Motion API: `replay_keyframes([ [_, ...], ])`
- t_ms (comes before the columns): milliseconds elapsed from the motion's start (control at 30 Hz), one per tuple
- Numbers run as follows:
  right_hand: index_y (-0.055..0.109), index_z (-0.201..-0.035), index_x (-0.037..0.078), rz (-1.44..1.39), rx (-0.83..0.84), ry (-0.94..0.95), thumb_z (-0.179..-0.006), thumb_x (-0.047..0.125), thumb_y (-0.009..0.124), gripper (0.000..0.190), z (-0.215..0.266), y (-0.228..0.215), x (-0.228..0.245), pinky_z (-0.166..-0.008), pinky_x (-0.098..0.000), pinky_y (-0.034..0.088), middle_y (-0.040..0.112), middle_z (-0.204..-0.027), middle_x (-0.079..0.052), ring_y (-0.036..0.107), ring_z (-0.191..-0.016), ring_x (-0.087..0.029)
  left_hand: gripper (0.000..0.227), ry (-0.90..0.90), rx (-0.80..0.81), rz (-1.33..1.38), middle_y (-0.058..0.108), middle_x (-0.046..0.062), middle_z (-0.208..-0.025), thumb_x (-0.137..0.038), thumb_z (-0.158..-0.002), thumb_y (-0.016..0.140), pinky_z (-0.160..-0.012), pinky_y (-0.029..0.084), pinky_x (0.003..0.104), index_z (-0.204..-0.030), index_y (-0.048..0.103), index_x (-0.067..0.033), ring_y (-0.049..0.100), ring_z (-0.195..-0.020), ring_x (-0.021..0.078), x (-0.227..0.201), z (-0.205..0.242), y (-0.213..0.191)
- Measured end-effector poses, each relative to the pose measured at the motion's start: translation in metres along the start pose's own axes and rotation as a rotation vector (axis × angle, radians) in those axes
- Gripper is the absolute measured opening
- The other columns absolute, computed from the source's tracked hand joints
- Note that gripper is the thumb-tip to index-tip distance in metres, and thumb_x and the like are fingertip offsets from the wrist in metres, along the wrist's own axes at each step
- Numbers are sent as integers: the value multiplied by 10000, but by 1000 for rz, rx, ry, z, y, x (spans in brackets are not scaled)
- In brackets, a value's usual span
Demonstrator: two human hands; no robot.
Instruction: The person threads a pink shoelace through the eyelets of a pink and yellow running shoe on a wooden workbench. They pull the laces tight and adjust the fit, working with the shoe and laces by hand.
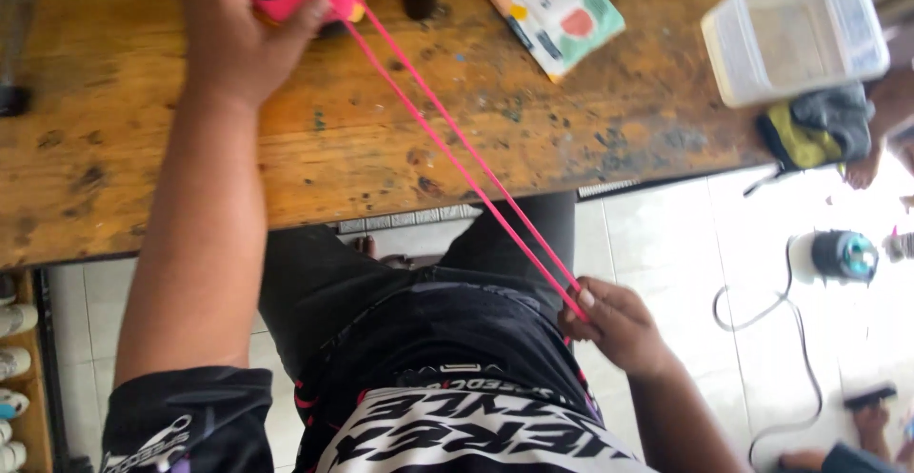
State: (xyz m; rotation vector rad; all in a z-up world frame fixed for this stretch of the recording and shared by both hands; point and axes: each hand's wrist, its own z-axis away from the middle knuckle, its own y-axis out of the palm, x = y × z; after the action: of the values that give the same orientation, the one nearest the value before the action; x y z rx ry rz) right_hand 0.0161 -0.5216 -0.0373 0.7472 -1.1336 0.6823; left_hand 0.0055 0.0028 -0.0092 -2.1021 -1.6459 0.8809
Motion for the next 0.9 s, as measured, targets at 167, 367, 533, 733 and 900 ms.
replay_keyframes([
  [167, 639, -968, -15, -209, 87, -8, -1089, 163, 441, 292, 0, -18, 2, -531, -275, 341, 389, -653, -5, 380, -570, -140, 650, 19, 46, 41, 492, 333, -1390, -453, -1142, 695, -1070, 382, 580, -1484, 464, 49, 466, -1284, 497, -4, 0, -4],
  [367, 673, -1063, -75, -335, 221, -7, -1077, 127, 442, 307, 3, -34, 6, -531, -274, 308, 421, -701, -39, 352, -591, -142, 682, -7, 102, 105, 324, 254, -1550, -404, -1171, 709, -1211, 340, 605, -1605, 358, -13, 321, -1463, 439, 1, 5, -6],
  [533, 692, -1014, -58, -278, 169, 26, -1073, 143, 465, 309, 14, -35, 1, -521, -264, 309, 476, -697, -75, 366, -581, -143, 681, 32, 121, 92, 284, 210, -1569, -339, -1199, 756, -1219, 383, 624, -1628, 325, -33, 322, -1485, 420, 14, 11, -1],
  [733, 681, -1014, -25, -288, 146, 32, -1083, 166, 477, 288, 25, -37, -7, -477, -236, 263, 528, -696, -75, 302, -535, -104, 677, 27, 132, 67, 272, 201, -1599, -344, -1210, 758, -1229, 372, 654, -1640, 332, -42, 315, -1500, 430, 11, 11, -3],
  [900, 626, -922, -6, -262, 70, 54, -1073, 162, 477, 270, 27, -33, -5, -484, -241, 259, 534, -706, -78, 330, -545, -118, 695, -31, 147, 114, 216, 162, -1630, -346, -1215, 756, -1297, 372, 662, -1666, 324, -40, 260, -1551, 394, 13, 15, -2],
])
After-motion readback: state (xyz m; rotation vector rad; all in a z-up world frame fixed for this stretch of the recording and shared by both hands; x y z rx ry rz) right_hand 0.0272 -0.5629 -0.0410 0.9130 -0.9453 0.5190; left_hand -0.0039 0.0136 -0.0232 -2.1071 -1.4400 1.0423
